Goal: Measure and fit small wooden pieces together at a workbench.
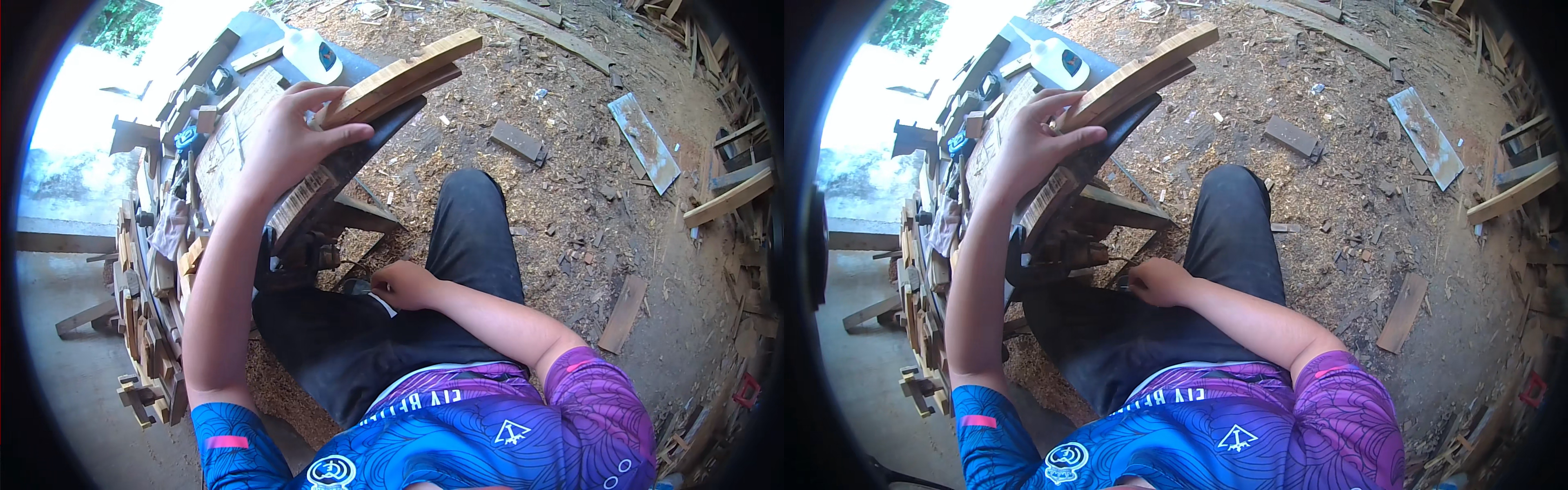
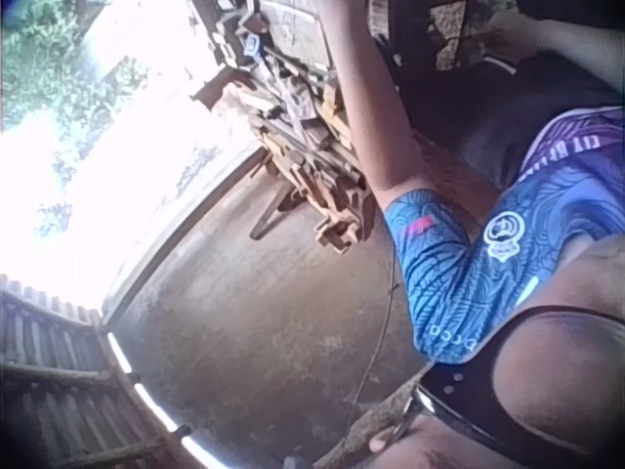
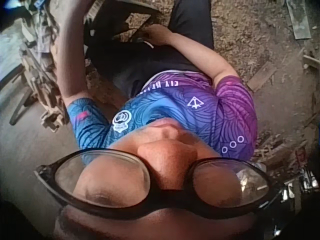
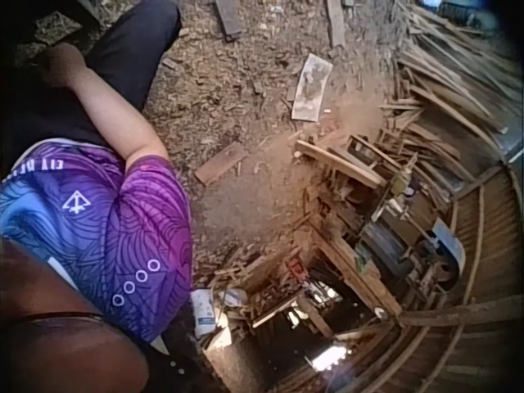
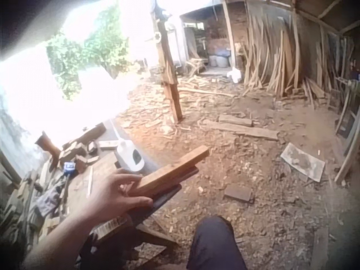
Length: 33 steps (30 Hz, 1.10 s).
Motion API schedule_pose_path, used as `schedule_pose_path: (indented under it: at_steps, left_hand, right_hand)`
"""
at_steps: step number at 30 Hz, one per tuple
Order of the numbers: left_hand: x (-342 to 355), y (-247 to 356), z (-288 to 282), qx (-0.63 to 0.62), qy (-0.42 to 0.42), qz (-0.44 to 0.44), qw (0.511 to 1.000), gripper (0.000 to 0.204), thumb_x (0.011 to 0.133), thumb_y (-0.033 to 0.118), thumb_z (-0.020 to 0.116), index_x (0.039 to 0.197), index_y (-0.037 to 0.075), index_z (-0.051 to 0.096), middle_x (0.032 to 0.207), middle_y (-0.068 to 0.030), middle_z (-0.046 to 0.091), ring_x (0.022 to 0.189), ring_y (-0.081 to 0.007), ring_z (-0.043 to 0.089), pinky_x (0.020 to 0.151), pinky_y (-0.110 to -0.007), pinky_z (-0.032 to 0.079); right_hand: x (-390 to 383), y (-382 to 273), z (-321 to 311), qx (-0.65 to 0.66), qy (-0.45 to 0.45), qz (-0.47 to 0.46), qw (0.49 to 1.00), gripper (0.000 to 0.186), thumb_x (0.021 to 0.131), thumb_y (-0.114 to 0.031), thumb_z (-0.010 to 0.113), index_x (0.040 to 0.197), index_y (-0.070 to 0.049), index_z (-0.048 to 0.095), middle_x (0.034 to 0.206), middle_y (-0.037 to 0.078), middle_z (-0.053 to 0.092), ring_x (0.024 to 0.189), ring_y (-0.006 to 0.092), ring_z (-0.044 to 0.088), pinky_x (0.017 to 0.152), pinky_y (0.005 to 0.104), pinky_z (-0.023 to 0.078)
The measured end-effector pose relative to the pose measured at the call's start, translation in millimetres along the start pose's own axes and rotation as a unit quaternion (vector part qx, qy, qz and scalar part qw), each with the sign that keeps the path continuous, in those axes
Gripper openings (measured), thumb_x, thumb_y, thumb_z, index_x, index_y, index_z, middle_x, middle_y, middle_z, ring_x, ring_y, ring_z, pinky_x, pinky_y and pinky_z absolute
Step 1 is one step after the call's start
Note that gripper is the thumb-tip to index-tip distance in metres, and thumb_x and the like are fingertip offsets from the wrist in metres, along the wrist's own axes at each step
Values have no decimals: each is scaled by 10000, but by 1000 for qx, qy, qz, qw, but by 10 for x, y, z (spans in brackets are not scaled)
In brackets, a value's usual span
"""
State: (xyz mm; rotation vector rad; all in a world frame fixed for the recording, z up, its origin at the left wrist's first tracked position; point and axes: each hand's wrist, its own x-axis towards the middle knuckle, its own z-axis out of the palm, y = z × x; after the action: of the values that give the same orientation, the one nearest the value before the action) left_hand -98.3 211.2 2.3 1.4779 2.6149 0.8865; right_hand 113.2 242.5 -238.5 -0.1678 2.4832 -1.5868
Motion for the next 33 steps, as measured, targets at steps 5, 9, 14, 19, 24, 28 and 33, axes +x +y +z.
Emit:
schedule_pose_path:
  at_steps: [5,9,14,19,24,28,33]
  left_hand:
    - [4,163,-47,66,-24,-25,997,613,800,387,894,1291,56,732,1204,-161,748,1093,-297,711,967,-417,542]
    - [-48,94,-129,60,-56,-62,995,574,815,320,898,1302,63,737,1202,-162,761,1052,-240,720,959,-399,542]
    - [-286,-12,-347,37,-77,-117,989,566,814,311,902,1285,40,742,1183,-153,775,1055,-209,725,974,-376,539]
    - [-541,-159,-586,44,-66,-195,978,521,809,240,911,1251,15,752,1210,-155,769,1119,-167,705,996,-345,532]
    - [-852,-252,-617,-37,-46,-152,987,492,810,167,898,1245,-4,745,1269,-164,748,1143,-184,703,1030,-341,516]
    - [-993,-247,-594,-8,-7,-148,989,494,816,190,895,1241,-10,742,1269,-194,739,1170,-236,702,1036,-361,516]
    - [-1038,-282,-565,-45,7,-149,988,494,821,179,893,1251,-12,739,1278,-184,739,1194,-215,688,1060,-358,499]
  right_hand:
    - [-17,50,1,-4,0,8,1000,202,901,-209,672,1044,-93,755,999,173,753,971,383,718,849,501,567]
    - [-24,7,-23,4,-14,21,1000,210,904,-216,673,1065,-109,755,1010,165,754,974,379,719,856,498,569]
    - [-48,29,-34,-9,-13,38,999,209,929,-254,676,1078,-128,750,1020,143,758,979,365,723,852,489,575]
    - [-54,78,-4,5,-17,29,999,197,935,-264,680,1056,-122,744,994,133,757,971,359,725,833,486,573]
    - [-55,94,11,12,-6,8,1000,189,930,-254,688,1023,-97,738,953,136,752,929,358,724,810,475,568]
    - [-43,55,-6,23,-22,17,999,178,927,-237,690,1017,-90,736,949,135,751,924,356,724,798,468,567]
    - [-50,54,-20,17,-17,17,1000,152,922,-204,689,996,-80,735,926,135,753,900,356,726,789,461,564]
